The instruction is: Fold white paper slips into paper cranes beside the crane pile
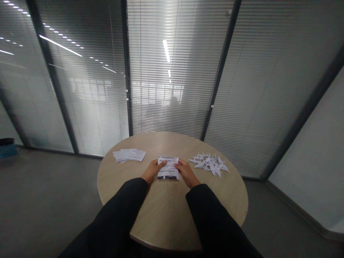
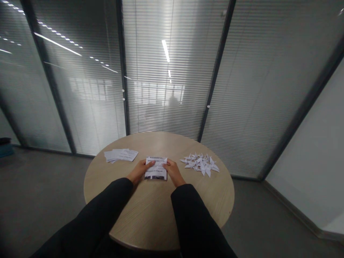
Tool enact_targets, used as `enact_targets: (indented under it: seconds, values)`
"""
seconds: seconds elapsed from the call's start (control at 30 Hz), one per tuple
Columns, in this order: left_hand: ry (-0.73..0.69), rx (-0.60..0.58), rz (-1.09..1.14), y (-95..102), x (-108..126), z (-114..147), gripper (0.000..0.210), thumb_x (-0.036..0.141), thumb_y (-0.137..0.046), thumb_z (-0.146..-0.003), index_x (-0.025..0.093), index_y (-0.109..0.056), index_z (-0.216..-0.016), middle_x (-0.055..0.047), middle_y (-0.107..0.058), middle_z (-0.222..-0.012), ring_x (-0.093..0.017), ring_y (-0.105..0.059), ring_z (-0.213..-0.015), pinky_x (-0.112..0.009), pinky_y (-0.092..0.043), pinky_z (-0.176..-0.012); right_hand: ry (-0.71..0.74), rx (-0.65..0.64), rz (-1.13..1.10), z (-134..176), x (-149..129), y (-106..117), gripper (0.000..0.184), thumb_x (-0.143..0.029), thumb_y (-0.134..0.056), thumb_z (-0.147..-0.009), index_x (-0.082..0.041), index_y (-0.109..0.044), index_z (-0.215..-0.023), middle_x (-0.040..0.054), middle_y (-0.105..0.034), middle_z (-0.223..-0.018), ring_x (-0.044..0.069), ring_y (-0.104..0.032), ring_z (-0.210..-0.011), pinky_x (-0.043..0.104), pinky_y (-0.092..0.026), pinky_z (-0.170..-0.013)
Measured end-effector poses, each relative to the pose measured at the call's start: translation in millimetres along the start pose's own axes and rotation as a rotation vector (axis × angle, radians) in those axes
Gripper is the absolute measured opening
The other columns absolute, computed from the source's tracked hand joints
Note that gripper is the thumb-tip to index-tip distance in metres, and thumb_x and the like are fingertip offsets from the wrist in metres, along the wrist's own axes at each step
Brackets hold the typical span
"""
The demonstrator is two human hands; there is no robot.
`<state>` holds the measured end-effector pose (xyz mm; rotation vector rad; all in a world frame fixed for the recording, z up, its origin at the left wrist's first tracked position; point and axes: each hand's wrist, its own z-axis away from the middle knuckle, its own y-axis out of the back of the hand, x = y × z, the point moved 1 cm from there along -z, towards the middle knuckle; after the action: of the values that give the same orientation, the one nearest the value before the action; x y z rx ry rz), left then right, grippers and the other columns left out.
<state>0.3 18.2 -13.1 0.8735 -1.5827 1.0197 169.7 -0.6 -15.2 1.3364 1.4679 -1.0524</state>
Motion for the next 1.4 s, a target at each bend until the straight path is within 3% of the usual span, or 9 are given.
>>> enact_targets:
  seconds: [0.2,0.33,0.5,0.7,0.93,1.03,1.17,1.3,1.4]
  values:
    - [0.042,0.035,0.216,4.5,-0.1,-2.8,0.035,0.031,-0.072,-0.074,0.005,-0.067,-0.097,-0.016,-0.072,-0.088,-0.022,-0.069,-0.077,-0.035,-0.054,-0.076,0.206,0.04,0.272,2.0,-3.8,0.6,0.079,-0.026,-0.065,-0.07,-0.03,-0.032,-0.142,0.0081,-0.057,-0.116,0.021,-0.058,-0.101,0.036,-0.052,-0.081]
    - [0.027,0.108,0.279,9.9,-0.3,-5.8,0.03,0.025,-0.07,-0.076,0.005,-0.066,-0.097,-0.015,-0.072,-0.086,-0.023,-0.069,-0.078,-0.034,-0.055,-0.077,0.278,-0.125,0.395,6.0,-10.2,0.7,0.048,-0.035,-0.067,-0.074,-0.028,-0.059,-0.122,0.0091,-0.042,-0.135,0.024,-0.042,-0.125,0.039,-0.044,-0.096]
    - [0.069,0.125,0.303,11.1,2.0,-4.5,0.025,0.025,-0.068,-0.078,0.005,-0.066,-0.093,-0.015,-0.072,-0.085,-0.022,-0.069,-0.077,-0.032,-0.055,-0.075,0.289,-0.218,0.463,7.4,-12.2,-0.5,0.055,-0.04,-0.082,-0.058,-0.028,-0.068,-0.11,0.0082,-0.042,-0.137,0.027,-0.037,-0.13,0.044,-0.029,-0.109]
    - [0.051,0.107,0.26,9.0,1.6,-4.8,0.02,0.024,-0.068,-0.078,0.006,-0.067,-0.088,-0.015,-0.072,-0.088,-0.02,-0.069,-0.076,-0.031,-0.054,-0.075,0.278,-0.075,0.349,3.8,-10.6,-1.0,0.023,-0.041,-0.078,-0.063,-0.026,-0.075,-0.08,0.0072,-0.055,-0.124,0.024,-0.048,-0.121,0.04,-0.031,-0.107]
    - [0.101,-0.003,0.259,5.8,0.0,-2.3,0.022,0.02,-0.07,-0.075,0.006,-0.068,-0.093,-0.015,-0.07,-0.097,-0.017,-0.067,-0.076,-0.027,-0.056,-0.068,0.178,0.002,0.187,2.0,-8.4,-0.5,0.027,-0.045,-0.076,-0.063,-0.022,-0.073,-0.077,0.0075,-0.062,-0.12,0.026,-0.054,-0.113,0.039,-0.04,-0.096]
    - [0.144,-0.029,0.267,2.3,2.3,-0.2,0.024,0.018,-0.069,-0.076,0.007,-0.067,-0.097,-0.015,-0.069,-0.101,-0.018,-0.067,-0.079,-0.028,-0.057,-0.067,0.109,0.018,0.141,5.5,-12.3,-1.5,0.035,-0.046,-0.073,-0.066,-0.021,-0.072,-0.09,0.0062,-0.069,-0.101,0.023,-0.062,-0.094,0.036,-0.046,-0.085]
    - [0.19,-0.053,0.256,-2.6,7.4,4.3,0.028,0.028,-0.067,-0.079,0.007,-0.066,-0.098,-0.016,-0.069,-0.099,-0.019,-0.068,-0.078,-0.029,-0.056,-0.068,0.09,0.106,0.156,7.3,-15.7,-1.3,0.032,-0.047,-0.073,-0.064,-0.017,-0.068,-0.075,0.0011,-0.067,-0.071,0.019,-0.06,-0.068,0.03,-0.045,-0.067]
    - [0.136,-0.16,0.271,-8.1,12.5,11.1,0.047,0.05,-0.058,-0.082,0.009,-0.062,-0.104,-0.018,-0.065,-0.106,-0.023,-0.065,-0.092,-0.036,-0.056,-0.075,0.129,0.186,0.224,4.8,-14.3,0.0,0.03,-0.045,-0.074,-0.062,-0.018,-0.061,-0.064,-0.002,-0.06,-0.061,0.016,-0.055,-0.061,0.027,-0.04,-0.059]
    - [0.044,-0.141,0.225,-10.6,13.5,13.7,0.069,0.045,-0.07,-0.073,0.015,-0.045,-0.13,-0.015,-0.061,-0.112,-0.024,-0.062,-0.099,-0.041,-0.053,-0.082,0.132,0.222,0.224,3.4,-12.4,0.0,0.031,-0.046,-0.074,-0.061,-0.019,-0.058,-0.066,-0.0021,-0.059,-0.062,0.016,-0.054,-0.061,0.027,-0.04,-0.058]
